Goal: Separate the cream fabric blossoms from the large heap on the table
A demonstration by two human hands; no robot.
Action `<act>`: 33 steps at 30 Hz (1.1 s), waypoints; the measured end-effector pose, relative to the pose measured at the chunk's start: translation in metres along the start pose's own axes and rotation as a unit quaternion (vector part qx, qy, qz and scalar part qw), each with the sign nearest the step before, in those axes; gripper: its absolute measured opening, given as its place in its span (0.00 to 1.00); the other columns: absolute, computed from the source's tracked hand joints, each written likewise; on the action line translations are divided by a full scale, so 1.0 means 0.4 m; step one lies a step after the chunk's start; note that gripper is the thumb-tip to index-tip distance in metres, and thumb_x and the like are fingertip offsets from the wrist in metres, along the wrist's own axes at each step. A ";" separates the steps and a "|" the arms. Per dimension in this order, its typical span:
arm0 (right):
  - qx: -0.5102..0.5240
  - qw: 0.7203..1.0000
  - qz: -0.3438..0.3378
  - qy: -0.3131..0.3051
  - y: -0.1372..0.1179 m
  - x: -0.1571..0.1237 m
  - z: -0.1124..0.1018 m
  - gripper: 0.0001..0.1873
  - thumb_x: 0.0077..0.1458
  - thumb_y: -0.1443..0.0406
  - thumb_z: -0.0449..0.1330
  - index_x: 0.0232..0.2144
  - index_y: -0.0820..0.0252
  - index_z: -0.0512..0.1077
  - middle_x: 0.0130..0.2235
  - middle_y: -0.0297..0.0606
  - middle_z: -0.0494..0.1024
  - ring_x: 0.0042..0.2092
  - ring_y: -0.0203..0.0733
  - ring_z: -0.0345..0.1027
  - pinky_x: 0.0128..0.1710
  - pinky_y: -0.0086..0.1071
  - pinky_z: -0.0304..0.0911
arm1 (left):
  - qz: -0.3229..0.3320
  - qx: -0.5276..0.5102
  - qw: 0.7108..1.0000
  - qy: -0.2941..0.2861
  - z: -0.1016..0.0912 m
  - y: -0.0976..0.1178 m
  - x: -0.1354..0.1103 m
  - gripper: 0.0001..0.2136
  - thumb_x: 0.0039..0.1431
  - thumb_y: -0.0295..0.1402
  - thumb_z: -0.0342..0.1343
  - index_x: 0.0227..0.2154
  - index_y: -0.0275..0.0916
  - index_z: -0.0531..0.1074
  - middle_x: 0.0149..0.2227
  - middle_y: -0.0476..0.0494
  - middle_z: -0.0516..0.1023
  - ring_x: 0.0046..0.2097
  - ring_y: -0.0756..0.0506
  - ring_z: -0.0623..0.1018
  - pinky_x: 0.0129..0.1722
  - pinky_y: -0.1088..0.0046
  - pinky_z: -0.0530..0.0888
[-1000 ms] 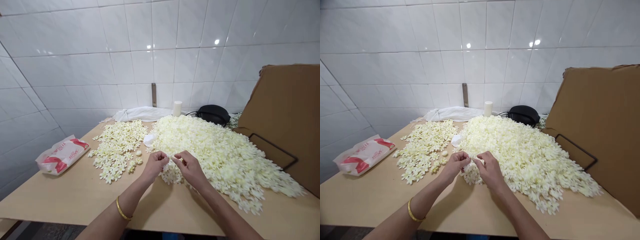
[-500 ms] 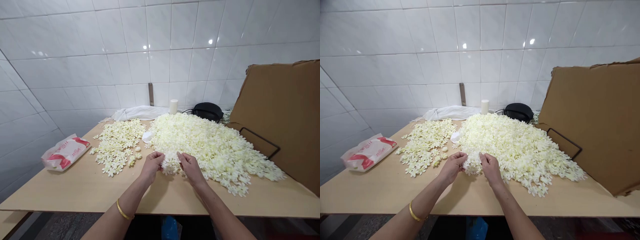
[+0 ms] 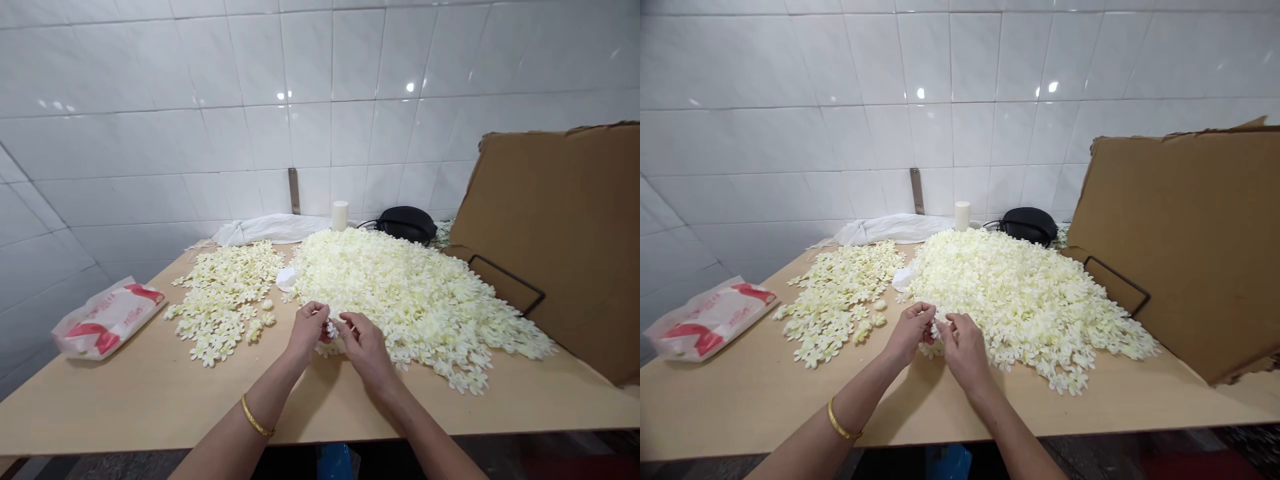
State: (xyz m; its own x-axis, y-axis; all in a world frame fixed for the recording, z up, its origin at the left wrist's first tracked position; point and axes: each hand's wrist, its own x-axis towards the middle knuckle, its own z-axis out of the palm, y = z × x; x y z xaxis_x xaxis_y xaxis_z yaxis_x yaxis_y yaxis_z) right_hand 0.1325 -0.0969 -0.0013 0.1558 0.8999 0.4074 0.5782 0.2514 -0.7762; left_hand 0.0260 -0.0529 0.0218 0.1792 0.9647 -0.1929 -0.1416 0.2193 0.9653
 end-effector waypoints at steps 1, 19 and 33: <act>0.025 1.000 0.011 -0.008 -0.002 0.001 0.004 0.14 0.54 0.60 0.50 0.33 0.64 0.69 0.30 0.39 0.70 0.30 0.36 0.62 0.30 0.28 0.55 | -0.001 0.001 1.000 -0.004 0.003 -0.001 0.001 0.16 0.37 0.42 0.56 0.22 0.36 0.58 0.14 0.55 0.62 0.15 0.56 0.62 0.15 0.81 0.62; -0.273 0.940 -0.197 0.052 0.046 -0.021 -0.024 0.14 0.58 0.68 0.44 0.39 0.62 0.69 0.40 0.44 0.68 0.41 0.44 0.60 0.40 0.37 0.55 | 0.126 0.210 0.969 0.019 -0.044 0.041 0.039 0.17 0.40 0.45 0.58 0.27 0.35 0.71 0.25 0.45 0.71 0.22 0.51 0.68 0.21 0.77 0.65; -0.501 0.829 -0.211 0.134 0.187 -0.033 -0.096 0.31 0.50 0.50 0.50 0.55 0.50 0.57 0.58 0.47 0.52 0.58 0.65 0.41 0.46 0.58 0.46 | 0.210 0.641 0.733 -0.086 -0.068 -0.110 0.027 0.47 0.37 0.65 0.40 0.59 0.42 0.42 0.61 0.37 0.29 0.59 0.30 0.30 0.55 0.46 0.42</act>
State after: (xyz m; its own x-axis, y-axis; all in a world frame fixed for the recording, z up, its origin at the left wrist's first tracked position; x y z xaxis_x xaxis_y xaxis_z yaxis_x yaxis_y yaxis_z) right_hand 0.2046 -0.1036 -0.0463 -0.1358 0.6621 0.7370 0.9802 -0.0182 0.1970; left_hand 0.0075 -0.0481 -0.0276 0.5181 0.8509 0.0868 0.7919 -0.5156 0.3273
